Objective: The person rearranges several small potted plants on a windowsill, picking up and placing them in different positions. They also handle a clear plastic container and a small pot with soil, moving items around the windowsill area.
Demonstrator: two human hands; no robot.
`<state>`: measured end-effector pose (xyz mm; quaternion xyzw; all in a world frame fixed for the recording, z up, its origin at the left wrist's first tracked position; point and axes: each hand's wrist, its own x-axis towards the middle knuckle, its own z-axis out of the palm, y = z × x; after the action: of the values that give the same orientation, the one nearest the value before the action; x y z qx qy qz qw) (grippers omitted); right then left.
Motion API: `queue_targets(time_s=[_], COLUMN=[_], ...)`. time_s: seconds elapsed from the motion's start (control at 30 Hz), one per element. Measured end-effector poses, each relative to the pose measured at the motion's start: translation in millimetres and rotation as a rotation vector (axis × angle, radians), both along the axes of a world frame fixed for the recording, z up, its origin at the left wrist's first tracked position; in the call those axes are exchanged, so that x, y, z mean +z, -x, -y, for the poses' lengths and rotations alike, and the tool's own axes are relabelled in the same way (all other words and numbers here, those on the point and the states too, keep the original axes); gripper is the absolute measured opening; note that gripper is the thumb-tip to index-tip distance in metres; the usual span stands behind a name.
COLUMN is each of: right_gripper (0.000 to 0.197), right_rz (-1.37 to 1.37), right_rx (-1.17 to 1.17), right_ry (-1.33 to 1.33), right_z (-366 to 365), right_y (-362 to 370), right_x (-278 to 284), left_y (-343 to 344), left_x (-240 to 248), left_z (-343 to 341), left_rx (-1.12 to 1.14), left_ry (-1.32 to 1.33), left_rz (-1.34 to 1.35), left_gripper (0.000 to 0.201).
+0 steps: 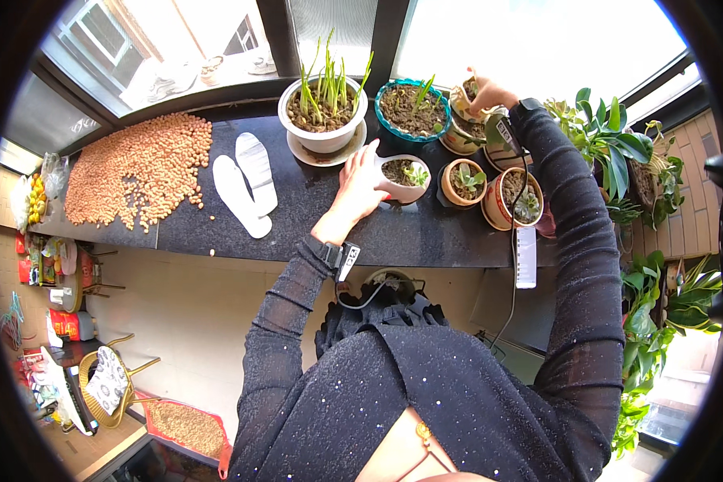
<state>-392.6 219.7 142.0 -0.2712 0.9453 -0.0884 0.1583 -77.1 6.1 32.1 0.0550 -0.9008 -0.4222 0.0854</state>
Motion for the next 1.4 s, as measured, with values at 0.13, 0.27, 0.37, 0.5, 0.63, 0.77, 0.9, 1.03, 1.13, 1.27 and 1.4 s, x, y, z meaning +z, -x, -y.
queue_targets(time_s=[0.13,0.27,0.37,0.5,0.63,0.77,0.9,1.03,1.13,1.27,1.4], right_gripper=[0.069,0.075,0.077,0.086,0.087,0.086,0.082,0.081,0.083,0.084,0.091], right_rz=[0.114,0.026,-0.139,-0.254,-0.419,-0.510,-0.474,-0.364,-0.301,-0.344,-0.277], right_rx=[0.096,0.089,0.152,0.184,0.164,0.399,0.490,0.482,0.442,0.374,0.286], right_ry=[0.175,0.315,0.308,0.146,-0.045,0.037,0.077,0.095,0.108,0.068,0.052], right_z=[-3.6,-2.5,0.3,-9.6,-2.6,0.9,-7.9,-0.1,13.1,30.6,34.4], right_y=[-3.5,6.4,-1.3,-54.8,-132.2,-188.2,-227.3,-248.2,-252.6,-253.0,-247.1], right_x=[14.2,37.3,67.3,148.9,188.6,162.8,130.8,74.9,24.6,-31.2,-53.2], left_y=[7.8,11.7,12.6,12.9,5.4,-8.8,-30.0,-49.9,-59.0,-64.1,-62.7], left_x=[-7.6,-11.6,-10.9,-8.6,-10.5,-12.7,-8.1,-1.5,-0.3,-3.0,-5.7], left_z=[3.6,11.6,15.4,18.1,25.1,42.3,61.5,80.0,90.4,94.0,92.0], left_rx=[-0.048,-0.136,-0.182,-0.191,-0.192,-0.216,-0.227,-0.194,-0.168,-0.133,-0.102], left_ry=[0.049,-0.046,-0.044,-0.062,-0.056,-0.080,-0.076,-0.017,-0.055,-0.072,-0.179], left_rz=[-0.009,-0.037,-0.054,-0.031,-0.086,-0.159,-0.181,-0.161,-0.153,-0.187,-0.159], left_gripper=[0.106,0.092,0.078,0.070,0.068,0.067,0.068,0.069,0.071,0.072,0.073])
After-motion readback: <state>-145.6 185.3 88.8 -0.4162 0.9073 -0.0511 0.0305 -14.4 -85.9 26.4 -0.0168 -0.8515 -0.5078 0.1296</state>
